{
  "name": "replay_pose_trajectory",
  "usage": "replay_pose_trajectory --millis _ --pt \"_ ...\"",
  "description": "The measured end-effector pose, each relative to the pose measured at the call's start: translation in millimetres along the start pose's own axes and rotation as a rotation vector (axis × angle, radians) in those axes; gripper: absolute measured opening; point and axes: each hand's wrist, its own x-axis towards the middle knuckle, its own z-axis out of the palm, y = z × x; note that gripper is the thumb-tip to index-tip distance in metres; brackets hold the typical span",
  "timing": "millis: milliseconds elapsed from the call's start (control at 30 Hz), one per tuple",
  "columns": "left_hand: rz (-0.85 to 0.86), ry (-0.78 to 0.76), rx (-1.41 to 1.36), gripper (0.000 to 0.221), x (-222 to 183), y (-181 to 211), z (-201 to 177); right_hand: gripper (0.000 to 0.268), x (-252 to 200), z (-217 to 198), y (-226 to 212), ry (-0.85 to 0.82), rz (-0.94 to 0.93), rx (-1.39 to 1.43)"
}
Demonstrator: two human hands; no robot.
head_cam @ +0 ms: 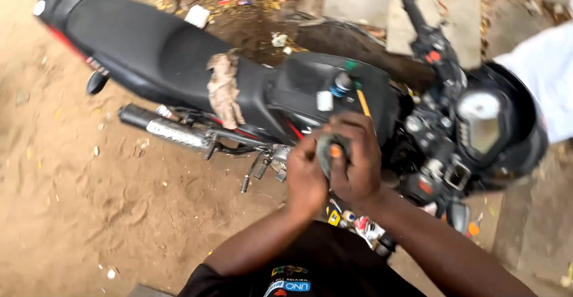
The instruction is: The person works on a motorcycle parked on a dirt lot, using a green-handled screwdriver on the handlebar switch assembly near the ignition. They remove and handle a small component, wipe parts with a rag, and pick up a bottle from the tank bag area.
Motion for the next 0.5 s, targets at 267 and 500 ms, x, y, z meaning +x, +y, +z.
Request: replay_pose_trajectory --millis 267,500 --pt "0.409 -0.193 0.047 0.019 -43 -16 45 0.016 -51 -48 59 -0.110 0.931 1.001" --pt "0.206 -0.148 0.091 0.023 -42 -16 58 0.021 -71 -74 39 0.233 0.694 0.690"
